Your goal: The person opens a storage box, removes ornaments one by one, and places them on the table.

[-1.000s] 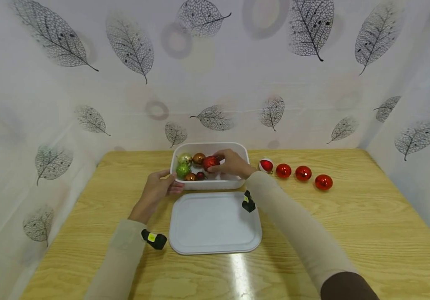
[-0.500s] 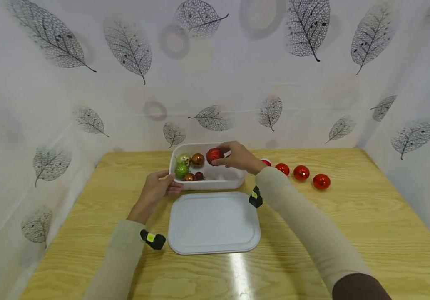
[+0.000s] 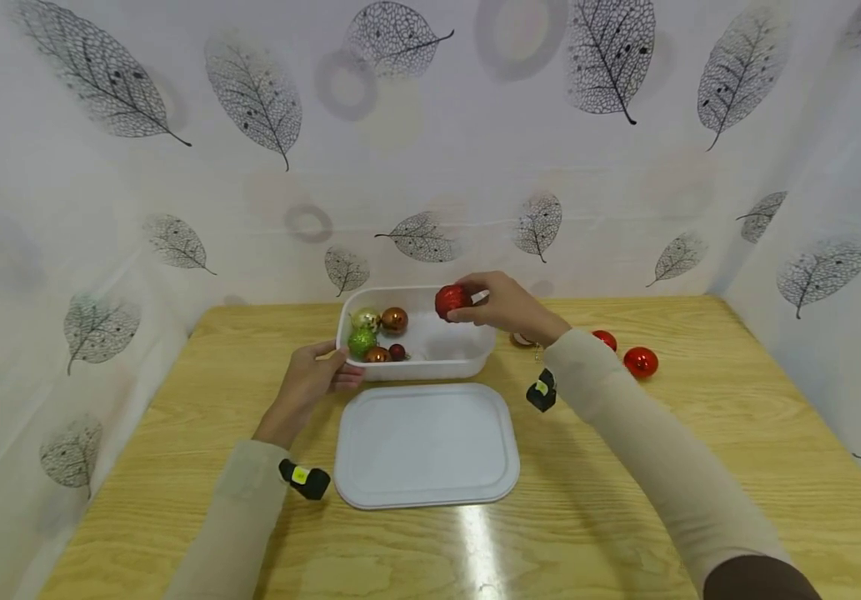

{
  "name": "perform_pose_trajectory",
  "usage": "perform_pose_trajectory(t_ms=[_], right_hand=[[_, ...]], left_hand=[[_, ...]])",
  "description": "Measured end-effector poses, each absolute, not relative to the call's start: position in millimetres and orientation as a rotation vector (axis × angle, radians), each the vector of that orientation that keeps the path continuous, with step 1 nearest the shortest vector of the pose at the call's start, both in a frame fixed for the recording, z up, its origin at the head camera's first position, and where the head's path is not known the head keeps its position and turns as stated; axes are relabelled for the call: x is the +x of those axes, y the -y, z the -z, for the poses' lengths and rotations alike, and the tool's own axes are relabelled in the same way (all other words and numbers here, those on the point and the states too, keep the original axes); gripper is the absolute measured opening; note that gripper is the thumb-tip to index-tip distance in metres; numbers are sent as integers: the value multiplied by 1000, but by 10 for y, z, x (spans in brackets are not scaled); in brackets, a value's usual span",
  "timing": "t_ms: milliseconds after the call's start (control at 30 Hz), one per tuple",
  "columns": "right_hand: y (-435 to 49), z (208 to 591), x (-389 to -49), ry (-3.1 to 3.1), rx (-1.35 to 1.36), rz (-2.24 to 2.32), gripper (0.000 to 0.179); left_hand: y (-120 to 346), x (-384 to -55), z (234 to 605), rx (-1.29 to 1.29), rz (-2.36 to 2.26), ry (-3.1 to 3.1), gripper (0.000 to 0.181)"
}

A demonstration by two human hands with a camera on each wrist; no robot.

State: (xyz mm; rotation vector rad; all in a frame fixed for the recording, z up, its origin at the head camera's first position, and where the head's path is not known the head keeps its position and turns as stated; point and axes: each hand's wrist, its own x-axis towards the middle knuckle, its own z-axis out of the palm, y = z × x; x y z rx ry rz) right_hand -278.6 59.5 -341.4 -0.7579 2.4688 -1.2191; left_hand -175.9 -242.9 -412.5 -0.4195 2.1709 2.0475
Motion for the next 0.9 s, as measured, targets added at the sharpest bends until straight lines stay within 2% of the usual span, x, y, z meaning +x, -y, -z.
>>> perform_pose_trajectory(t_ms=[233, 900], right_hand=[[-801, 3356, -2751, -2516, -804, 1170, 56], [-1437, 3428, -2569, -2467, -639, 1247, 59]], left_hand=[[2426, -1749, 4111, -422, -2039, -2177, 46], [2416, -1743, 4098, -435, -2035, -2173, 48]])
